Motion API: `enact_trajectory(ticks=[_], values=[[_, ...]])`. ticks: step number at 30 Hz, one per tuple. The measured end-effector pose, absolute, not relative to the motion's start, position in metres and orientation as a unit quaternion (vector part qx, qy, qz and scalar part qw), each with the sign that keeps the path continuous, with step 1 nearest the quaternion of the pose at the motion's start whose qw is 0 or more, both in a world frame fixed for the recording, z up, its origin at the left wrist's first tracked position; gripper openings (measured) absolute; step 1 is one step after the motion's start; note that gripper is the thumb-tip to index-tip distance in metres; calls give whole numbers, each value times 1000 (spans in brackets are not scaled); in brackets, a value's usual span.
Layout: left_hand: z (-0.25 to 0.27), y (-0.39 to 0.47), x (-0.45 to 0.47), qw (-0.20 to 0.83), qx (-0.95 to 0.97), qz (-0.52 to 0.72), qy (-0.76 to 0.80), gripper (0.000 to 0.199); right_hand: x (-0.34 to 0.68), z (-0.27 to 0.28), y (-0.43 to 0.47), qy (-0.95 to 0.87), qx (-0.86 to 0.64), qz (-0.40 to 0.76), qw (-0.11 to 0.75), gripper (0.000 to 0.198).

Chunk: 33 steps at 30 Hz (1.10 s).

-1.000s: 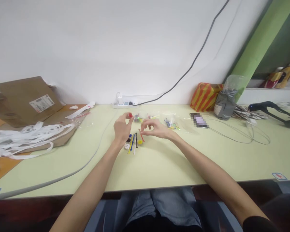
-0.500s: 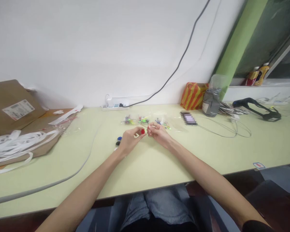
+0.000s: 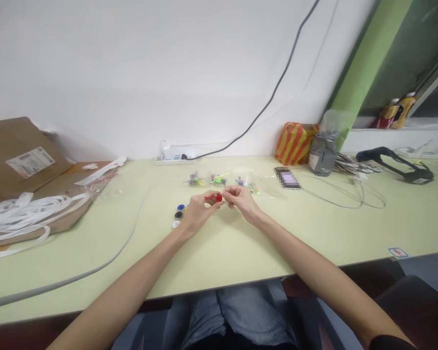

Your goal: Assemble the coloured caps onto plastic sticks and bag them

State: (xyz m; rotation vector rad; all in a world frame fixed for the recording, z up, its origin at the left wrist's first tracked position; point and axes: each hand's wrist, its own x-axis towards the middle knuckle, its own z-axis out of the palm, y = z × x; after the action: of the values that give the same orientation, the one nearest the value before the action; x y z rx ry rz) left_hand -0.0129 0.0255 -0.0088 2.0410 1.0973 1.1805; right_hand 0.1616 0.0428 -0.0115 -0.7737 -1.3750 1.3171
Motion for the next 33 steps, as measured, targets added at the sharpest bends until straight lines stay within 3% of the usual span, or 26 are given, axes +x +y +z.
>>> enact_trajectory(ticks=[13, 19, 28, 33], values=[[-10, 29, -12, 186, 764, 480, 390, 22, 164, -13, 46, -563, -318, 562, 516, 42], [-12, 29, -12, 196, 773, 467, 383, 17, 162, -12, 45, -575, -324, 549, 513, 48], [-6, 22, -10, 185, 787, 466, 360, 22, 164, -12, 47, -666, -340, 361, 557, 45], [-3, 25, -11, 174, 786, 483, 344, 21, 167, -12, 49, -658, -336, 386, 552, 44]])
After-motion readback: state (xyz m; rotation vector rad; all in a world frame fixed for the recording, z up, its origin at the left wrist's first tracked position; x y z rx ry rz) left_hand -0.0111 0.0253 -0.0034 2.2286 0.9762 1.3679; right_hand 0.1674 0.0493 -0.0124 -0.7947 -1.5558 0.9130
